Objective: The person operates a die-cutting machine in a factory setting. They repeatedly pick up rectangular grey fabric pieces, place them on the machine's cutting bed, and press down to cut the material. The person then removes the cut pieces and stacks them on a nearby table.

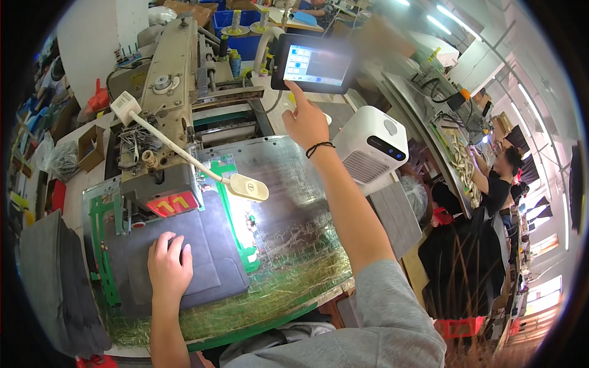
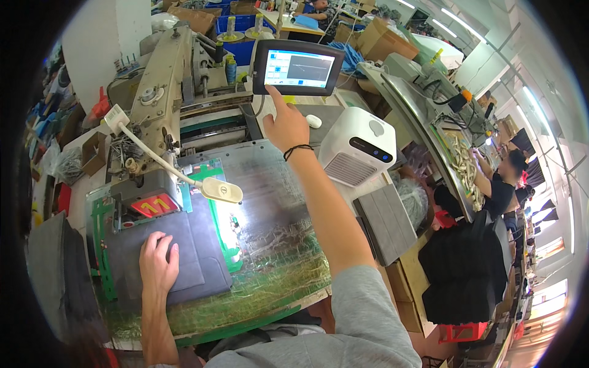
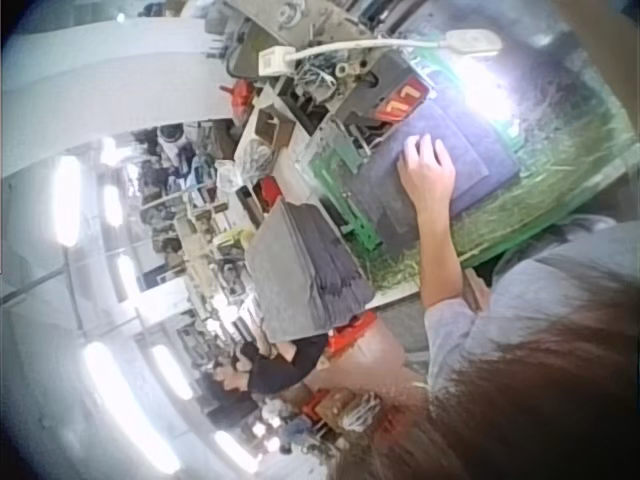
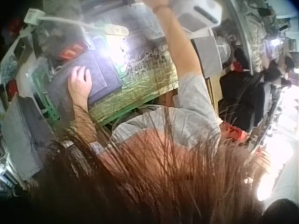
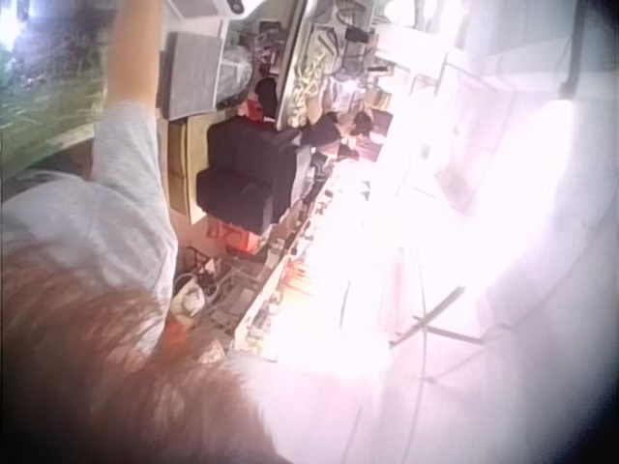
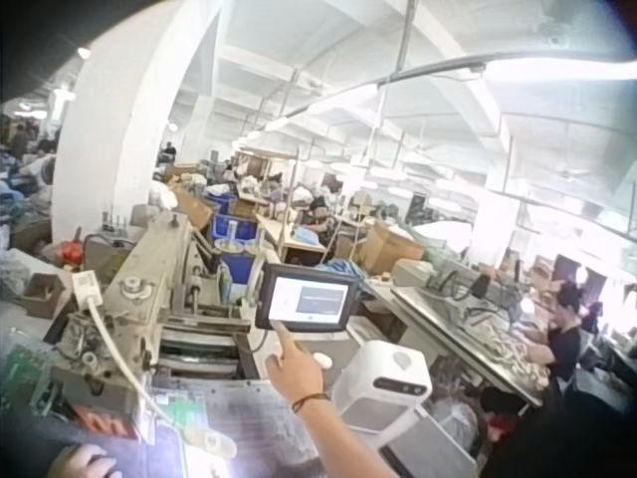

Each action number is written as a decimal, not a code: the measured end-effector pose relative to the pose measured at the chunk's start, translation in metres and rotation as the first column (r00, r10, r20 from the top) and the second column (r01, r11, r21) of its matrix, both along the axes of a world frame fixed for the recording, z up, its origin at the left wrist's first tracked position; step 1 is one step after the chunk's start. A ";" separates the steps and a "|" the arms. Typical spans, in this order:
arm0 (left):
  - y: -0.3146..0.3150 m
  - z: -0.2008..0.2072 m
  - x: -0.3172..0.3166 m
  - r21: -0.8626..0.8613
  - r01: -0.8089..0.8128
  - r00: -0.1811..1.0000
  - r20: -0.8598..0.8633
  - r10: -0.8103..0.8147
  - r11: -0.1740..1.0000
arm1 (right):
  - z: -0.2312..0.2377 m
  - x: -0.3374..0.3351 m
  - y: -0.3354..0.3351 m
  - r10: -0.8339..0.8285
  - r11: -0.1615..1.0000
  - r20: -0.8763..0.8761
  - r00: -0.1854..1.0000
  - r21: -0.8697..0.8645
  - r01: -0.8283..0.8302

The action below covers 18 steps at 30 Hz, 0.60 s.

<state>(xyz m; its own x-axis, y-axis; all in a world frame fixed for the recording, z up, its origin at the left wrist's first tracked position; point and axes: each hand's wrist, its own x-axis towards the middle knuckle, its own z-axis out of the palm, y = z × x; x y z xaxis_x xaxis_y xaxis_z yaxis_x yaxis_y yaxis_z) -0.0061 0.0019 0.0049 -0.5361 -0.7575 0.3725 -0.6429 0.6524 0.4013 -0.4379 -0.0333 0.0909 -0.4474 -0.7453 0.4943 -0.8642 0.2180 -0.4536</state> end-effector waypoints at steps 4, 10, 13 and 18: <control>0.001 0.004 0.000 0.023 0.003 1.000 0.003 -0.003 1.000 | -0.003 -0.003 0.003 -0.028 0.999 0.085 0.996 -0.040 0.032; -0.001 0.001 0.000 -0.019 0.015 1.000 -0.012 -0.015 1.000 | -0.012 -0.039 0.014 -0.214 0.905 0.252 0.944 -0.313 0.289; 0.000 0.000 0.001 -0.029 0.009 1.000 -0.011 -0.010 1.000 | -0.002 -0.042 0.019 -0.227 0.944 0.277 0.934 -0.171 0.281; 0.001 0.000 0.000 -0.027 0.011 1.000 -0.015 -0.011 1.000 | -0.014 -0.049 0.022 -0.189 0.960 0.232 0.954 -0.161 0.229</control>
